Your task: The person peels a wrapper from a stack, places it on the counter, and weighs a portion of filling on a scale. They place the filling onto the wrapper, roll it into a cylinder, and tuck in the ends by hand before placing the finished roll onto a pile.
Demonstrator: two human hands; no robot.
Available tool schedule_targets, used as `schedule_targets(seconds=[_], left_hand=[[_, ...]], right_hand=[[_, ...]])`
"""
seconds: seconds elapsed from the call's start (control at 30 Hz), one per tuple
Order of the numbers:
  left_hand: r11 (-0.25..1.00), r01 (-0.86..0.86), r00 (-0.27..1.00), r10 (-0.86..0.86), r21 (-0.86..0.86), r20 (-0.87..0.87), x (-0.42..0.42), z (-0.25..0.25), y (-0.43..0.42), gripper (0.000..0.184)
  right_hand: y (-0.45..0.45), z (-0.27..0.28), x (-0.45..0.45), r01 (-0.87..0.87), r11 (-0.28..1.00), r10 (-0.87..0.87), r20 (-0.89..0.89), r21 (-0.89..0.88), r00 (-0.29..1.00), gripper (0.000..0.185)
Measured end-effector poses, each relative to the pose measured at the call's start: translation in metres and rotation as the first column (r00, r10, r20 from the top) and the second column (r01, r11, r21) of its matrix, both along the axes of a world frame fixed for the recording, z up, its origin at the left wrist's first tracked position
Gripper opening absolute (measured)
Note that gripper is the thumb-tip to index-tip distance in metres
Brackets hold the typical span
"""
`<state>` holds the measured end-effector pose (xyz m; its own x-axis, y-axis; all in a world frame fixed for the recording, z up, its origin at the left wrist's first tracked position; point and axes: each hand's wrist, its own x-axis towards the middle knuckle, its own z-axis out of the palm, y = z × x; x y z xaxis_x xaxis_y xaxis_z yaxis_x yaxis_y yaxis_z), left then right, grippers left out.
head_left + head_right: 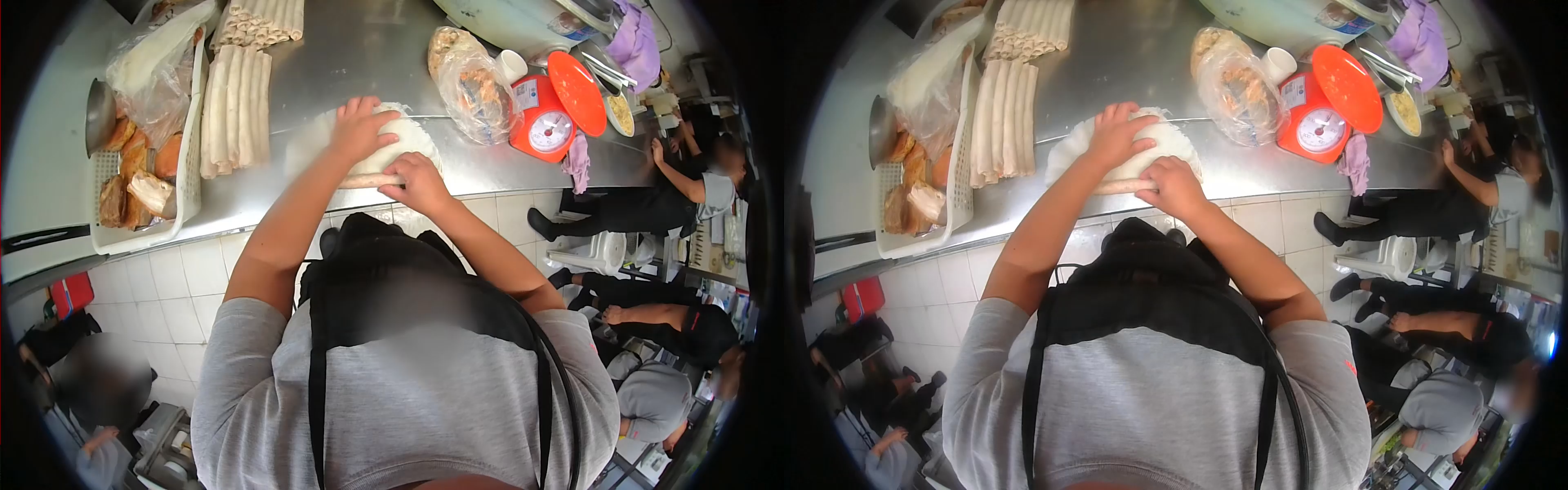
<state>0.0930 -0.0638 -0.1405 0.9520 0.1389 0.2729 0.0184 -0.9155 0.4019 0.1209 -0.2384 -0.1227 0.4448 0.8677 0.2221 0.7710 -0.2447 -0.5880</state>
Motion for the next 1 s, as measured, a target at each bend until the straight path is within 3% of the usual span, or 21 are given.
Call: schedule_targets(seconds=[0.1, 0.13, 0.2, 0.23, 0.33, 0.4, 0.53, 0.6, 0.7, 0.8, 0.9, 1.0], left_hand=[[0.993, -0.06, 0.982, 0.04, -0.106, -0.182, 0.01, 0.019, 0.003, 0.046], [0.983, -0.093, 0.966, 0.05, -0.161, -0.254, 0.017, 0.027, 0.006, 0.048], [0.957, -0.104, 0.99, 0.074, -0.271, -0.118, 0.021, 0.039, 0.027, 0.049], [0.94, -0.105, 0.994, 0.094, -0.326, -0.051, 0.018, 0.049, 0.038, 0.05], [0.948, -0.176, 0.984, 0.159, -0.265, -0.085, -0.012, 0.079, 0.065, 0.052], [0.936, -0.305, 0.947, 0.278, -0.176, -0.161, -0.036, 0.064, 0.078, 0.051], [0.81, -0.587, 0.729, 0.524, -0.008, -0.441, -0.071, 0.067, 0.058, 0.047], [0.803, -0.594, 0.723, 0.552, 0.033, -0.416, -0.08, 0.053, 0.05, 0.046], [0.792, -0.61, 0.742, 0.573, 0.002, -0.348, -0.095, 0.038, 0.046, 0.043], [0.794, -0.601, 0.756, 0.525, -0.096, -0.391, -0.103, 0.029, 0.054, 0.036], [0.8, -0.584, 0.785, 0.514, -0.137, -0.347, -0.108, 0.02, 0.056, 0.03], [0.806, -0.575, 0.814, 0.547, -0.139, -0.194, -0.11, 0.014, 0.05, 0.027]], right_hand=[[-0.002, -0.006, 0.006, -0.05, 0.997, 0.05, 0.005, 0.055, 0.999, 0.025], [0.0, -0.001, 0.008, -0.055, 0.998, 0.055, -0.047, -0.002, 0.997, 0.024], [0.004, 0.013, 0.013, -0.075, 0.99, 0.056, -0.153, -0.118, 0.987, 0.022], [0.007, 0.016, 0.019, -0.027, 0.997, 0.019, -0.105, -0.073, 0.994, 0.021], [0.025, 0.015, 0.043, 0.116, 0.993, -0.117, 0.007, 0.028, 0.993, 0.022], [0.042, 0.01, 0.064, 0.232, 0.972, -0.235, 0.062, 0.043, 0.97, 0.025], [0.072, 0.006, 0.077, 0.323, 0.929, -0.293, 0.174, -0.179, 0.94, 0.039], [0.082, 0.013, 0.076, 0.321, 0.894, -0.278, 0.175, -0.313, 0.945, 0.044], [0.089, 0.02, 0.092, 0.163, 0.791, -0.254, -0.074, -0.59, 0.964, 0.044], [0.089, 0.013, 0.104, 0.108, 0.783, -0.222, -0.113, -0.613, 0.968, 0.037], [0.083, 0.0, 0.094, 0.328, 0.88, -0.332, 0.048, -0.344, 0.942, 0.031], [0.087, 0.003, 0.095, 0.262, 0.831, -0.299, 0.002, -0.491, 0.954, 0.024]])
